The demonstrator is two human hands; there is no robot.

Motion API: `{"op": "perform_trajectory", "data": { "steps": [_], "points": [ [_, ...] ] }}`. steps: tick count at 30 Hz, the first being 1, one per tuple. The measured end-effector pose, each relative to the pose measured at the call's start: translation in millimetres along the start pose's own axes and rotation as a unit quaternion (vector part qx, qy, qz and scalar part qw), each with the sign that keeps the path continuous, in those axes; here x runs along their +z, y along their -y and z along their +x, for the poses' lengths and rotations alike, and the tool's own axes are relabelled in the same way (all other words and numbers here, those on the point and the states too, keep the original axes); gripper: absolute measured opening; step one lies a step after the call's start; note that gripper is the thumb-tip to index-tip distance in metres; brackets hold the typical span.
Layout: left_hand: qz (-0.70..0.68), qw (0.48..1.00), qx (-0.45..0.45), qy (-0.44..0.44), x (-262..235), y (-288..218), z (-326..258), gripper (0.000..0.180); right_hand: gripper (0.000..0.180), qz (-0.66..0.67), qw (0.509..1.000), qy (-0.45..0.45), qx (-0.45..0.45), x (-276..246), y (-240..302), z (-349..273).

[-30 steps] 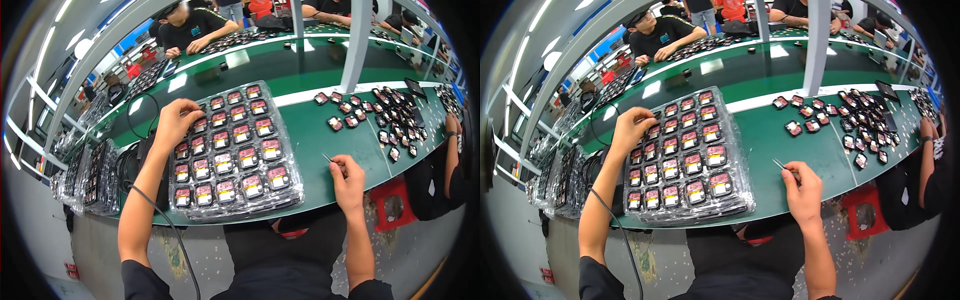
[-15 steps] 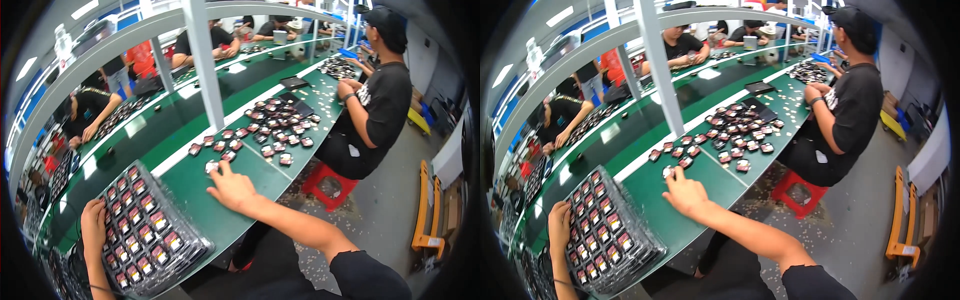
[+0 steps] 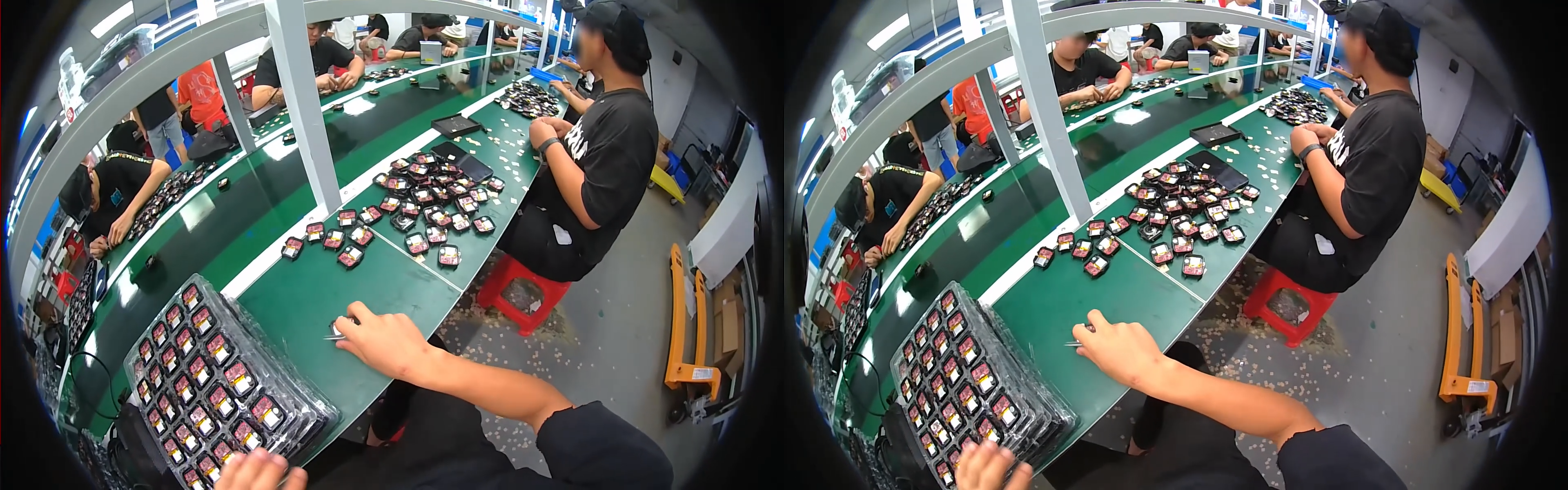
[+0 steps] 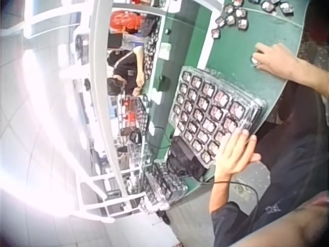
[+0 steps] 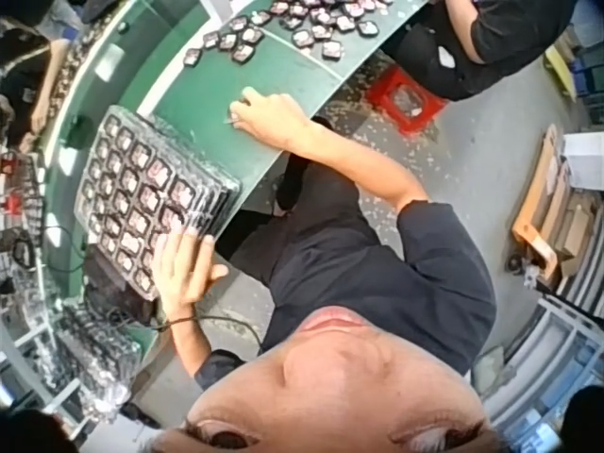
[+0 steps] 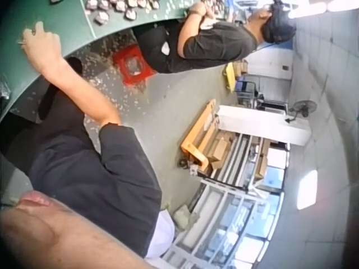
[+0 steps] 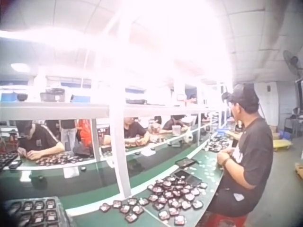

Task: Adjusting and inspecting components inside small electronic device cases using tweezers and organizing them into trays on a factory assembly line.

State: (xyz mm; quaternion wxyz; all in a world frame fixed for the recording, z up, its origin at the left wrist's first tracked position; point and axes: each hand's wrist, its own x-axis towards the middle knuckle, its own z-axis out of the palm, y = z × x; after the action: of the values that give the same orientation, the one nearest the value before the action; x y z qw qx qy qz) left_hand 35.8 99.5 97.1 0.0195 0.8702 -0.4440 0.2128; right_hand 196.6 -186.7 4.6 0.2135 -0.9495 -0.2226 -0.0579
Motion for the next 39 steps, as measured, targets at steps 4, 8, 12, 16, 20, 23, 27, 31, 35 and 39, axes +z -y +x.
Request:
{"op": "perform_trajectory", "data": {
  "steps": [4, 8, 12, 16, 20, 23, 27, 31, 35, 39],
  "points": [
    [-0.155, 0.981, 0.071, -0.092, 34, -40, 11, 0.029, 0.029, 0.154, 0.986, -0.048, -0.033, -5, 9, -22],
    [-0.357, 0.916, -0.013, -0.183, 82, -90, 14, 0.021, 0.033, 0.354, 0.929, -0.071, -0.076, -7, 21, -57],
    [-0.604, 0.626, -0.354, -0.345, 116, -150, 28, 0.040, 0.034, 0.515, 0.854, -0.010, -0.070, -2, 34, -101],
    [-0.703, 0.426, -0.485, -0.296, 131, -160, 32, 0.064, 0.034, 0.527, 0.848, 0.011, -0.049, -1, 41, -129],
    [-0.730, 0.405, -0.471, -0.287, 142, -162, 27, 0.069, 0.038, 0.487, 0.872, -0.013, -0.044, -4, 41, -133],
    [-0.724, 0.416, -0.466, -0.293, 137, -151, 34, 0.064, 0.038, 0.476, 0.877, -0.016, -0.071, -1, 39, -138],
    [-0.695, 0.460, -0.462, -0.305, 135, -145, 34, 0.060, 0.041, 0.436, 0.892, -0.059, -0.103, -8, 51, -135],
    [-0.686, 0.461, -0.473, -0.307, 130, -142, 31, 0.061, 0.042, 0.396, 0.911, -0.044, -0.102, -13, 57, -134],
    [-0.699, 0.366, -0.514, -0.338, 123, -141, 32, 0.066, 0.044, 0.462, 0.880, 0.001, -0.107, -4, 55, -128],
    [-0.702, 0.365, -0.469, -0.392, 128, -136, 32, 0.075, 0.030, 0.430, 0.901, 0.020, -0.050, -19, 59, -122]
  ]
}}
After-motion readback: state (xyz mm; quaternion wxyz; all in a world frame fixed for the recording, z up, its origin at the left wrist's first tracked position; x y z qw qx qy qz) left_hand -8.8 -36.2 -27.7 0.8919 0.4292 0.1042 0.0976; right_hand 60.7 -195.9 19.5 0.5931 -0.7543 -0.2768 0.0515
